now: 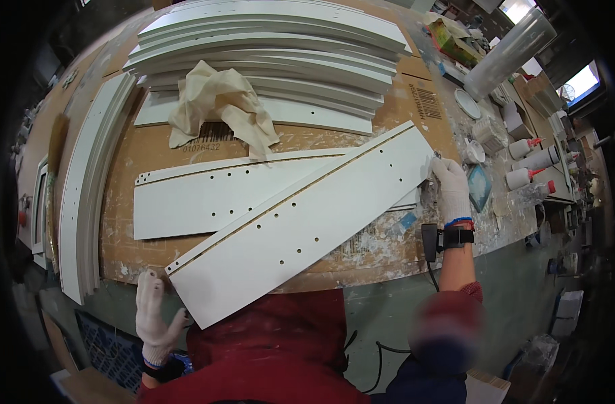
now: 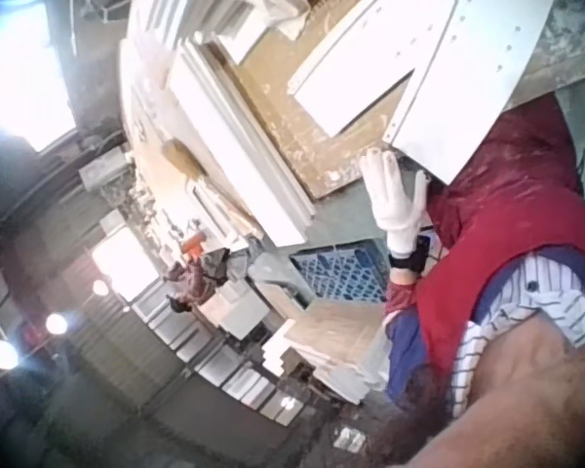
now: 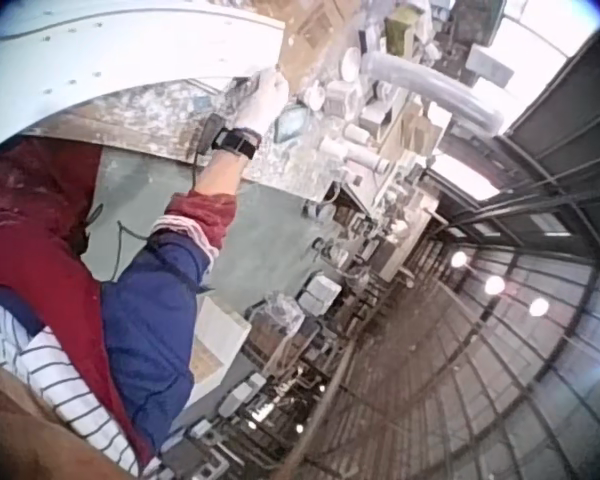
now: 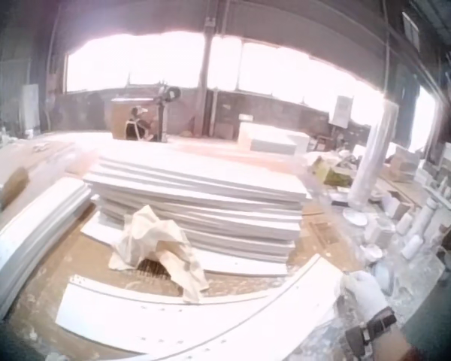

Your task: The person uses a metal scraper to remove residue from the edges of white rectangular panels. They hold each panel with one hand and scrape the surface with the other, flipping the panels to treat different sides. The person works on multiple panels sequentially, placing them back on the workbench after scraping.

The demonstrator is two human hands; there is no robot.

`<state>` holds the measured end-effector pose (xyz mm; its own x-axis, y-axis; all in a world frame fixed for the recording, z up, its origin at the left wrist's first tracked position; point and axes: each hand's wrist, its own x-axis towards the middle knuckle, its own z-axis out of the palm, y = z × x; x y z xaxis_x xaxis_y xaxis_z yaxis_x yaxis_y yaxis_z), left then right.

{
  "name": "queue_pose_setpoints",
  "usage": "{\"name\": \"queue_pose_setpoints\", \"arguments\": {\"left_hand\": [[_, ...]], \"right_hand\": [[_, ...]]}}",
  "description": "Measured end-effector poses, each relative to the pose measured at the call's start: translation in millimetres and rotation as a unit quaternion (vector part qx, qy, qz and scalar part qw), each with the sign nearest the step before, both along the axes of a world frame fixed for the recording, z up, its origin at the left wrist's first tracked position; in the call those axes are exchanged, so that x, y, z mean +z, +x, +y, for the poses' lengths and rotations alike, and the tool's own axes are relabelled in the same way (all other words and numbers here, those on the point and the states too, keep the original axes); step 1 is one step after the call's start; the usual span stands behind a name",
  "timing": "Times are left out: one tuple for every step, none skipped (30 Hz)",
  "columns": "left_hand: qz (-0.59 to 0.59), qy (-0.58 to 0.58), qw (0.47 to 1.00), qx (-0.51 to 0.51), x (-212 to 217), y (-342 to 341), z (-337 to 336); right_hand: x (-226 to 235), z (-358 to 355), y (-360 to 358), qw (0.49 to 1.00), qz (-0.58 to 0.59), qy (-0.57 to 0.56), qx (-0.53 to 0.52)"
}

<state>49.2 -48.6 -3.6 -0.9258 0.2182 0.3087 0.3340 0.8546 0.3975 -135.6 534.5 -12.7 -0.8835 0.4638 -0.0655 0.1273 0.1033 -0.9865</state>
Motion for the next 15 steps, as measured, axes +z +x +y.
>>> {"name": "queue_pose_setpoints", "arguments": {"left_hand": [[0.018, -0.075, 0.997, -0.013, 5.9, -3.9, 13.6], [0.062, -0.116, 0.99, -0.053, 3.7, -13.1, 25.1], [0.105, -0.158, 0.977, -0.095, -0.2, -24.5, 34.1], [0.105, -0.162, 0.974, -0.117, 1.5, -34.0, 40.3], [0.105, -0.166, 0.971, -0.139, 3.4, -42.1, 44.7], [0.104, -0.172, 0.966, -0.164, 6.8, -44.5, 46.1], [0.105, -0.152, 0.967, -0.174, 6.7, -45.2, 44.5], [0.105, -0.133, 0.968, -0.184, 6.5, -46.0, 42.6], [0.103, -0.113, 0.969, -0.194, 8.7, -48.2, 42.7], [0.077, -0.097, 0.968, -0.22, 15.4, -48.0, 40.3], [0.05, -0.082, 0.964, -0.247, 27.0, -46.4, 36.1], [0.023, -0.066, 0.96, -0.272, 35.1, -45.3, 33.1], [0.017, -0.013, 0.965, -0.261, 35.3, -38.4, 30.6], [0.012, 0.038, 0.968, -0.247, 36.7, -25.2, 28.4], [0.009, 0.091, 0.968, -0.233, 37.1, -16.0, 25.0]], "right_hand": [[0.7, -8.8, -3.3, 1.0, -0.009, -0.018, -0.003], [4.0, -17.1, -5.4, 0.999, -0.018, -0.034, -0.006], [4.7, -22.7, -8.3, 0.998, -0.027, -0.052, -0.011], [4.3, -24.0, -8.7, 0.998, -0.032, -0.056, -0.011], [4.0, -23.1, -8.9, 0.997, -0.037, -0.061, -0.01], [4.1, -19.9, -7.2, 0.997, -0.043, -0.067, -0.012], [2.6, -12.5, -6.3, 0.999, -0.022, -0.034, -0.011], [-2.4, -2.7, -6.6, 1.0, -0.001, -0.001, -0.011], [-1.3, -3.9, -7.4, 0.999, 0.016, 0.031, -0.009], [4.3, -1.5, -6.6, 0.999, 0.019, 0.038, -0.002], [14.6, 4.4, -4.7, 0.999, 0.021, 0.044, 0.004], [29.8, 2.1, -2.1, 0.998, 0.022, 0.051, 0.011], [45.9, -7.8, 0.1, 0.998, 0.03, 0.05, 0.02], [66.9, -26.1, 1.6, 0.998, 0.039, 0.047, 0.03], [84.9, -46.4, 2.6, 0.997, 0.049, 0.048, 0.041]]}}
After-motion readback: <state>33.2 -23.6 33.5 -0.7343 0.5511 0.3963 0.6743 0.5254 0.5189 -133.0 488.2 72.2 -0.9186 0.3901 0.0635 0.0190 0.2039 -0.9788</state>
